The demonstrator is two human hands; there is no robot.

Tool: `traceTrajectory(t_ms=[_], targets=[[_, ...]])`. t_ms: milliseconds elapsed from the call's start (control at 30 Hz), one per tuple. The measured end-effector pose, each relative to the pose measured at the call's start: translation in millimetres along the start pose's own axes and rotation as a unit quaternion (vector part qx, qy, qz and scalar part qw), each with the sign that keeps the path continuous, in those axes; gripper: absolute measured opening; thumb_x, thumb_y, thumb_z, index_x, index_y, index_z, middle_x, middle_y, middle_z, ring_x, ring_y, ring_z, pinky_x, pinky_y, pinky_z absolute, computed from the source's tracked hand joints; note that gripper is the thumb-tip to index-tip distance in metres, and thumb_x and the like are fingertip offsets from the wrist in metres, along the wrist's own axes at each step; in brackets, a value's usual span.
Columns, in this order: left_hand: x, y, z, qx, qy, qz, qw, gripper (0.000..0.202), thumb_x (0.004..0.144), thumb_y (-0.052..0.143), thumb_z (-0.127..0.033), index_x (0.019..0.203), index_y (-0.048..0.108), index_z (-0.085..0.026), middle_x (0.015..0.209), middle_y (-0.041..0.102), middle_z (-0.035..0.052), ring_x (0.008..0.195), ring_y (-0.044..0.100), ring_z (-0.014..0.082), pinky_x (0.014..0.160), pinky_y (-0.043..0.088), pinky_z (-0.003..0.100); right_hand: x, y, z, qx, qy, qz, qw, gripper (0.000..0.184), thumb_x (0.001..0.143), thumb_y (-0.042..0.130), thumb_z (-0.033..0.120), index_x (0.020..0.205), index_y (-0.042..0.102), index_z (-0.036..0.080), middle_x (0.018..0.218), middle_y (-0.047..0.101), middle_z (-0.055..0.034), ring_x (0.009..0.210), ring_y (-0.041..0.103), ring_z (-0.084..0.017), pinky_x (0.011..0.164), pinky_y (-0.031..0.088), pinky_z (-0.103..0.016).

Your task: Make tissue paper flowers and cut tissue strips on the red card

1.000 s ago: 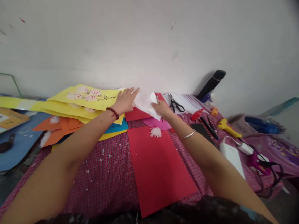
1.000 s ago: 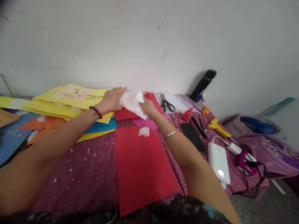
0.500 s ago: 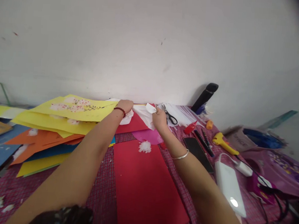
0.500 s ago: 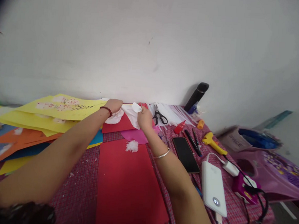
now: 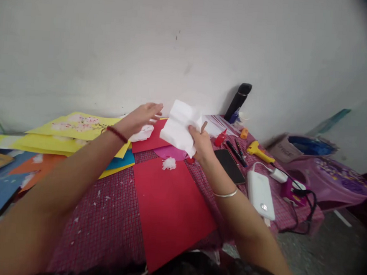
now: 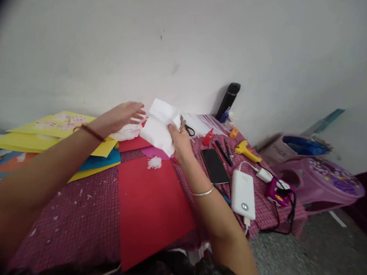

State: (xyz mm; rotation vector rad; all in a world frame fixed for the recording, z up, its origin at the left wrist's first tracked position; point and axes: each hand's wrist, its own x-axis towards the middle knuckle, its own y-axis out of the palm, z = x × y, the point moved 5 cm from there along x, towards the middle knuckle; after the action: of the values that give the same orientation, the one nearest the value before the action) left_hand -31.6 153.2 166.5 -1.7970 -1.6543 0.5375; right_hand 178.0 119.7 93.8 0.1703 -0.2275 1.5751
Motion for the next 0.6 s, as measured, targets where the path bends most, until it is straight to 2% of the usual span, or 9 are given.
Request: traceTrajectory(t_ms=[67,100,200,300,367,433,500,600], targets=[[-46,25.5,-6,-0.109,0.012,0.017,0.994,0.060,0.107,0.031,-0.061,0.128,0.064,-0.016,0.116,0.076,0.0168,0.102,0.075,0.0248,0.085,0.063,0.038,-31,14,3,0.046,0.024,0.032,0.998,0.038,0.095,0.054,0.047,0.121,0.061,0.020,0.103,0.080,-0.0119,0.089,0.077,-0.026,0.076,0.065,-0.040],[-69,36.4,-4,-0.281,0.005,0.007,0.960,0.057,0.098,0.054,-0.063,0.120,0.068,-0.013,0.109,0.077,0.0188,0.099,0.076,0.0291,0.084,0.063,0.042,-47,21,4,0.075,0.040,0.050,0.995,0.037,0.093,0.058,0.048,0.117,0.062,0.020,0.100,0.080,-0.0106,0.089,0.077,-0.026,0.075,0.065,-0.039],[-132,62.3,8,-0.384,-0.022,-0.027,0.923,0.056,0.082,0.077,-0.056,0.119,0.066,-0.015,0.103,0.078,0.0136,0.091,0.077,0.0280,0.080,0.065,0.042,-92,36,0,0.124,0.097,0.100,0.982,0.037,0.084,0.072,0.049,0.107,0.066,0.021,0.086,0.079,-0.0058,0.081,0.075,-0.024,0.069,0.063,-0.035],[-184,72.5,26,-0.416,-0.071,-0.072,0.904,0.048,0.077,0.079,-0.044,0.114,0.067,-0.015,0.098,0.080,0.0109,0.086,0.077,0.0267,0.076,0.066,0.042,-122,30,-4,0.104,0.117,0.091,0.983,0.032,0.080,0.077,0.047,0.094,0.065,0.021,0.067,0.068,0.0013,0.060,0.064,-0.016,0.055,0.053,-0.027],[-211,74.5,38,-0.436,-0.098,-0.101,0.889,0.042,0.074,0.078,-0.038,0.108,0.068,-0.015,0.095,0.080,0.0100,0.086,0.078,0.0265,0.076,0.066,0.041,-132,16,-6,0.081,0.119,0.072,0.987,0.025,0.084,0.073,0.044,0.086,0.061,0.022,0.056,0.056,0.0070,0.045,0.046,-0.009,0.045,0.039,-0.023],[-234,76.7,49,-0.441,-0.115,-0.128,0.881,0.037,0.075,0.076,-0.037,0.104,0.069,-0.015,0.092,0.080,0.0095,0.088,0.078,0.0267,0.076,0.066,0.040,-140,0,-5,0.052,0.115,0.059,0.990,0.018,0.089,0.066,0.038,0.085,0.059,0.022,0.052,0.047,0.0102,0.040,0.033,-0.007,0.042,0.027,-0.023],[-253,80.8,57,-0.435,-0.122,-0.147,0.880,0.033,0.078,0.072,-0.038,0.102,0.068,-0.015,0.090,0.080,0.0092,0.091,0.078,0.0268,0.078,0.066,0.040,-150,-16,-2,0.004,0.105,0.058,0.993,0.012,0.093,0.058,0.033,0.090,0.059,0.021,0.054,0.044,0.0108,0.041,0.030,-0.006,0.044,0.024,-0.025],[-274,82.5,65,-0.413,-0.123,-0.179,0.885,0.029,0.081,0.068,-0.036,0.102,0.068,-0.015,0.087,0.078,0.0085,0.093,0.077,0.0265,0.079,0.064,0.039,-167,-31,3,-0.099,0.083,0.085,0.988,0.018,0.097,0.048,0.027,0.097,0.063,0.017,0.058,0.047,0.0092,0.047,0.037,-0.005,0.053,0.029,-0.027]])
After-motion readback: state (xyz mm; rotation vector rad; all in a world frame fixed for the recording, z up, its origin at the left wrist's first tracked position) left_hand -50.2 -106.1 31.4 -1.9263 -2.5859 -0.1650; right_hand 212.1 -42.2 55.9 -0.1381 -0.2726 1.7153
